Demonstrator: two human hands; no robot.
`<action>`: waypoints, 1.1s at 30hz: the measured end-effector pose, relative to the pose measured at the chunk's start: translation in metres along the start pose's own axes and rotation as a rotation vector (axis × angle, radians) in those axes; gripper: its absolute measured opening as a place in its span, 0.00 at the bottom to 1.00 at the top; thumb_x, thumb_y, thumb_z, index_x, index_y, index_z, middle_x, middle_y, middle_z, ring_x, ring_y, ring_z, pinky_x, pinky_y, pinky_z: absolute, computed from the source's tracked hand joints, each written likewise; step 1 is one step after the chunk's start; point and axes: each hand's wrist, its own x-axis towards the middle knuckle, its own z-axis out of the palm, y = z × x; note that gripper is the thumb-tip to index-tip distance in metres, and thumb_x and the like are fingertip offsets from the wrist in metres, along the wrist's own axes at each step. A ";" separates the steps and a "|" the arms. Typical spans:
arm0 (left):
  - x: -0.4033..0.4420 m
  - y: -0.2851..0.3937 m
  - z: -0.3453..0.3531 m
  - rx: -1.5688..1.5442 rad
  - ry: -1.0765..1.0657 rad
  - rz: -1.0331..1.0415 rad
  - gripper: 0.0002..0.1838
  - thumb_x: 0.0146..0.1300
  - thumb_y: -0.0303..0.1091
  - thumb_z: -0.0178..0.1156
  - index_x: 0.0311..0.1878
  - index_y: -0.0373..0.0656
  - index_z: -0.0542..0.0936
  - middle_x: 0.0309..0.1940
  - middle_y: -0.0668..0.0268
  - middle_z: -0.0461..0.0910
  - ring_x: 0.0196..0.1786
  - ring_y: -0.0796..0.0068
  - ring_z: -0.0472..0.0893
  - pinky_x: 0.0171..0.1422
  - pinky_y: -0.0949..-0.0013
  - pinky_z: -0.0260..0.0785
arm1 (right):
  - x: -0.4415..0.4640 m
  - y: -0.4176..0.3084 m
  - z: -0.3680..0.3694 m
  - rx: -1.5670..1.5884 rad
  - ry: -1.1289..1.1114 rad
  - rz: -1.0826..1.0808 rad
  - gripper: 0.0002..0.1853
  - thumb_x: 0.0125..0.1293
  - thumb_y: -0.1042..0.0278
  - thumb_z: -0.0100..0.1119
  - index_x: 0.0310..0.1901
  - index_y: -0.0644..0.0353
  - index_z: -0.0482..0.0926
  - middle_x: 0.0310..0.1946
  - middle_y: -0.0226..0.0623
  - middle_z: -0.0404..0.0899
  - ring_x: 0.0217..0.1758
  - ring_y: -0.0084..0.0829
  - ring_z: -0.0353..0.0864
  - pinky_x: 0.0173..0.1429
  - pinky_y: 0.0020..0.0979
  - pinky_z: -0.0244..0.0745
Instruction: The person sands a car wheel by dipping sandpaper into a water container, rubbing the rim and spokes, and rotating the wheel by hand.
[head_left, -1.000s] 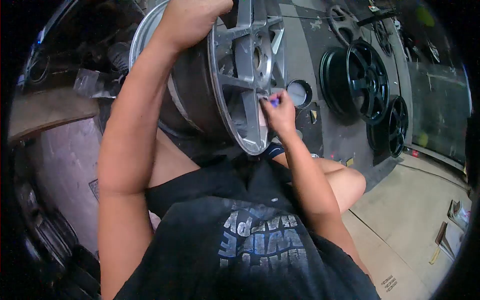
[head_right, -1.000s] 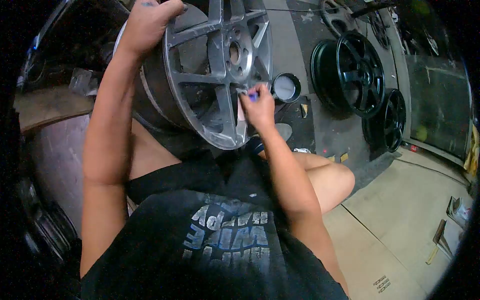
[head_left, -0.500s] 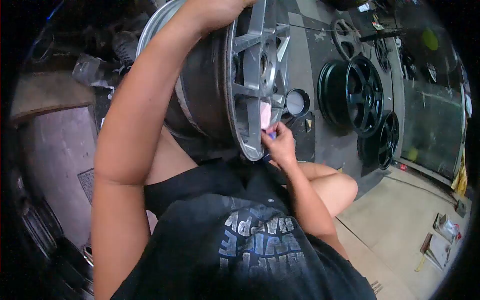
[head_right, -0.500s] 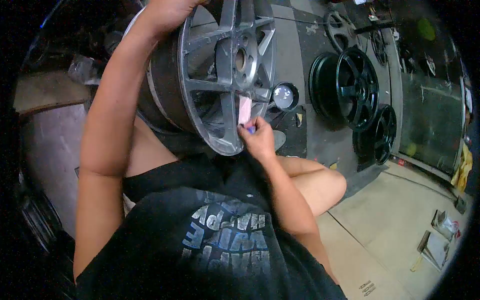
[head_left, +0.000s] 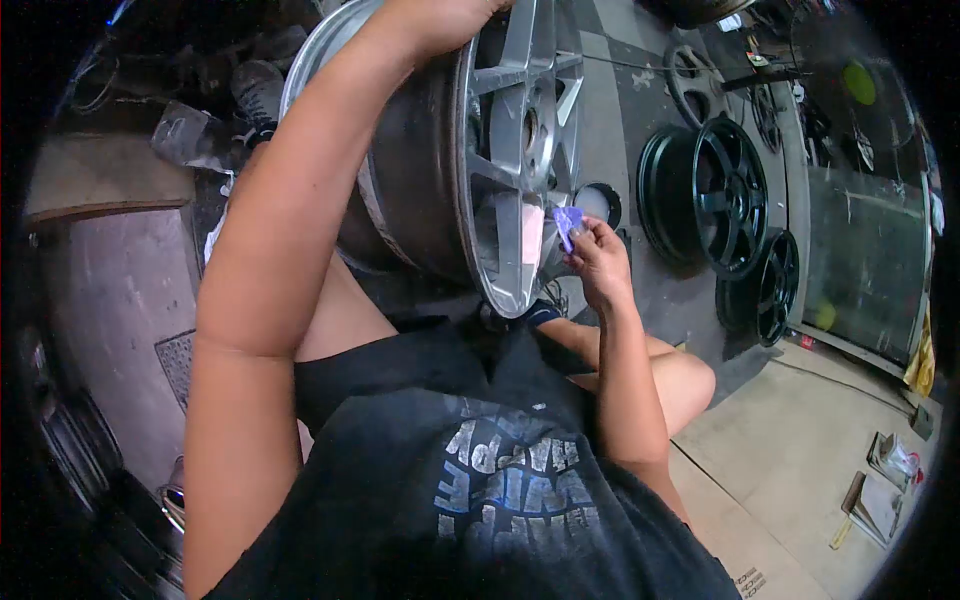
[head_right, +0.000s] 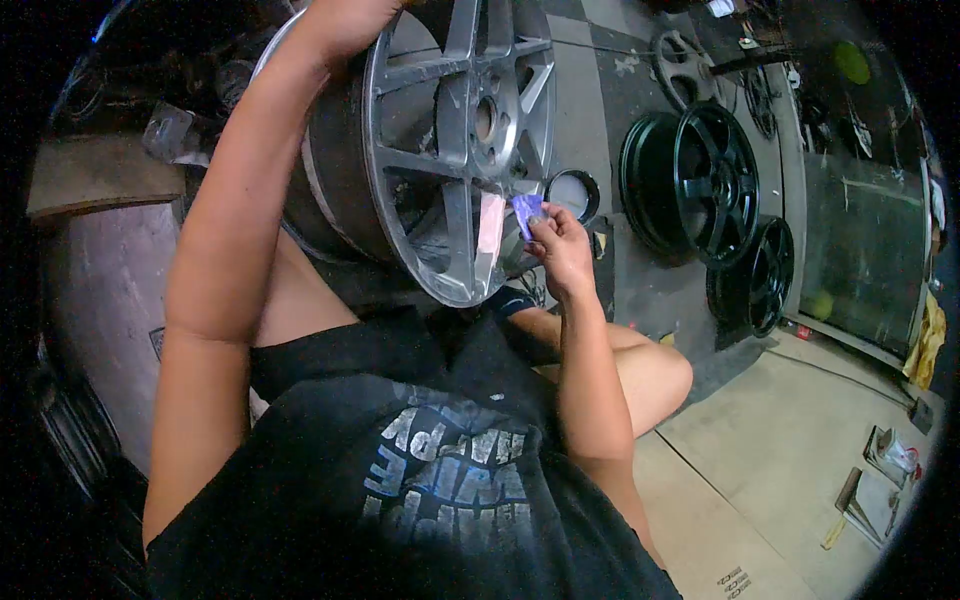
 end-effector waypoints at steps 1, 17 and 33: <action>-0.001 0.000 0.000 -0.013 0.004 -0.011 0.24 0.59 0.24 0.58 0.60 0.37 0.74 0.47 0.60 0.80 0.48 0.70 0.78 0.54 0.67 0.72 | 0.002 0.000 0.001 0.002 -0.003 -0.002 0.11 0.71 0.65 0.67 0.50 0.59 0.79 0.33 0.25 0.78 0.30 0.18 0.74 0.34 0.24 0.70; -0.015 0.014 0.002 0.061 -0.007 -0.022 0.24 0.58 0.27 0.60 0.61 0.37 0.74 0.46 0.60 0.78 0.47 0.71 0.77 0.54 0.67 0.71 | -0.028 0.027 0.048 -0.624 0.085 -0.344 0.14 0.63 0.67 0.72 0.36 0.65 0.75 0.30 0.41 0.80 0.33 0.30 0.78 0.42 0.34 0.75; -0.035 0.025 0.020 0.067 -0.090 0.023 0.23 0.57 0.25 0.59 0.58 0.37 0.75 0.50 0.61 0.78 0.51 0.73 0.76 0.58 0.71 0.69 | 0.002 0.028 0.042 -0.598 0.159 -0.347 0.11 0.62 0.69 0.72 0.35 0.64 0.78 0.29 0.40 0.81 0.33 0.29 0.77 0.40 0.33 0.75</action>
